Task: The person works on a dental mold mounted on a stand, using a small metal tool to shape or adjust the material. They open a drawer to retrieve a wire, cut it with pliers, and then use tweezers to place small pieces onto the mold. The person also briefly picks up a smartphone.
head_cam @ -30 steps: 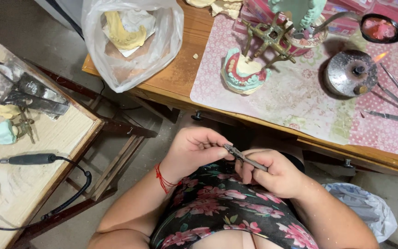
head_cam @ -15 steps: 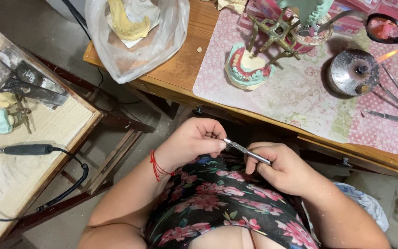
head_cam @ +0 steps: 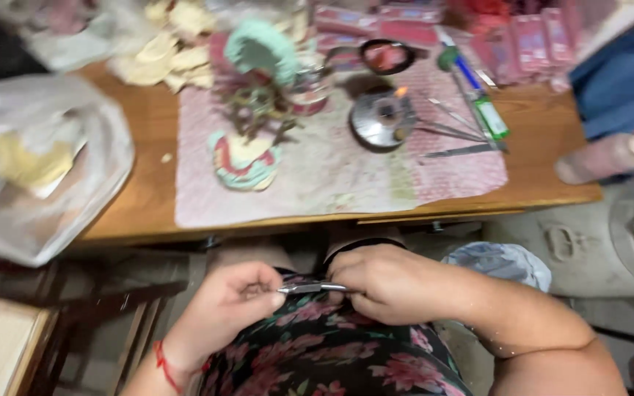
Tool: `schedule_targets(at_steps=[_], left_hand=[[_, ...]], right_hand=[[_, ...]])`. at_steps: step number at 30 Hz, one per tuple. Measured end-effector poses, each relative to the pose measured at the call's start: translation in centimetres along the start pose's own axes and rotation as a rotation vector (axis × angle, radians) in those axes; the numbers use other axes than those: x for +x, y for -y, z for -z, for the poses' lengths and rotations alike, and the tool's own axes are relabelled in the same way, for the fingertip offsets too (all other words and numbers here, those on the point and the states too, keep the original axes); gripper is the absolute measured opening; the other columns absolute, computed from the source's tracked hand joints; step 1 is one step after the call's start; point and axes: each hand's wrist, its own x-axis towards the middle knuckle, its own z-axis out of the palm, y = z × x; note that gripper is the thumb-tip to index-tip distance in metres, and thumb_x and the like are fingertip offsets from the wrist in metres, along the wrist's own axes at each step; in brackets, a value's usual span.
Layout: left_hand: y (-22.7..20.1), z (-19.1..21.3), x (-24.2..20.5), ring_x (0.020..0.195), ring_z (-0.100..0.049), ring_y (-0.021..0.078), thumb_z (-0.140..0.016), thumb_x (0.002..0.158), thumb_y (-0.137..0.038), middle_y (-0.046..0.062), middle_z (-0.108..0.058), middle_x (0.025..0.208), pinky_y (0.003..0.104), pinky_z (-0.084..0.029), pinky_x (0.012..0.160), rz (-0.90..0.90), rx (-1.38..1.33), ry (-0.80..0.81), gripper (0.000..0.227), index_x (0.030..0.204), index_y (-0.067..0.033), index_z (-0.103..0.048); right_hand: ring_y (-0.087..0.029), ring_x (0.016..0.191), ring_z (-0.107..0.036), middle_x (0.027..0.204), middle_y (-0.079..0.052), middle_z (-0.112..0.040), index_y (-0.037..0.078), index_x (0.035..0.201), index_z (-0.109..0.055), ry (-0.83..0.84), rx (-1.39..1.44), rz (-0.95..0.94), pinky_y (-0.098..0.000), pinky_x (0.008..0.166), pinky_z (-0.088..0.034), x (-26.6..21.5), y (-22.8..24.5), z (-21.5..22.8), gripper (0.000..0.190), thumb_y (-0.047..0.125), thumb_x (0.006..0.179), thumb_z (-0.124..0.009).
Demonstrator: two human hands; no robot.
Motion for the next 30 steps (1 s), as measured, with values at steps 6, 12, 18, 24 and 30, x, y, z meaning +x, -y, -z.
schedule_targets(at_steps=[6, 12, 18, 24, 30], left_hand=[[-0.5, -0.8, 1.8, 0.069, -0.071, 0.0151, -0.076, 0.088, -0.002, 0.009, -0.076, 0.082, 0.026, -0.06, 0.067, -0.214, -0.075, -0.19, 0.006, 0.094, -0.0016, -0.074], [-1.3, -2.0, 4.7, 0.065, -0.069, 0.0143, -0.074, 0.092, -0.006, 0.008, -0.074, 0.075, 0.027, -0.058, 0.066, -0.284, -0.084, -0.213, 0.007, 0.097, -0.0028, -0.073], [-2.3, -3.0, 6.2, 0.072, -0.068, 0.0108, -0.072, 0.094, -0.005, 0.004, -0.074, 0.086, 0.022, -0.059, 0.07, -0.299, -0.164, -0.146, 0.007, 0.1, -0.006, -0.073], [-2.5, -4.5, 6.7, 0.068, -0.07, 0.0082, -0.079, 0.088, 0.0, 0.009, -0.072, 0.079, 0.021, -0.059, 0.064, -0.462, -0.185, -0.162, 0.013, 0.099, 0.005, -0.075], [-1.5, -3.1, 6.0, 0.069, -0.071, 0.0106, -0.076, 0.091, -0.002, 0.009, -0.07, 0.08, 0.023, -0.06, 0.066, -0.429, -0.217, -0.155, 0.013, 0.102, 0.0049, -0.072]], right_hand=[[-0.033, 0.1, -0.063, 0.11, -0.019, -0.062, 0.001, 0.096, -0.066, -0.66, -0.625, -0.097, -0.0444, 0.078, -0.057, -7.8, -7.7, 2.2, 0.039, 0.036, 0.104, -0.051], [-0.035, 0.103, -0.069, 0.11, -0.018, -0.074, 0.001, 0.1, -0.071, -0.862, -0.752, -0.169, -0.0479, 0.096, -0.052, -12.2, -12.7, 4.6, 0.019, 0.017, 0.097, -0.082], [-0.039, 0.098, -0.069, 0.101, -0.021, -0.074, 0.0, 0.098, -0.074, -1.045, -0.796, -0.074, -0.0541, 0.103, -0.045, -8.3, -8.5, 2.9, 0.012, 0.001, 0.105, -0.083], [-0.024, 0.072, -0.073, 0.085, -0.015, -0.075, -0.001, 0.1, -0.08, -0.774, 0.351, 0.199, -0.0383, 0.075, -0.06, 1.7, -4.8, -0.1, 0.027, 0.014, 0.078, -0.086], [-0.022, 0.07, -0.066, 0.083, -0.013, -0.068, 0.0, 0.09, -0.08, -0.701, 0.453, 0.304, -0.0371, 0.072, -0.057, 5.3, -3.8, -1.0, 0.01, 0.008, 0.085, -0.081]])
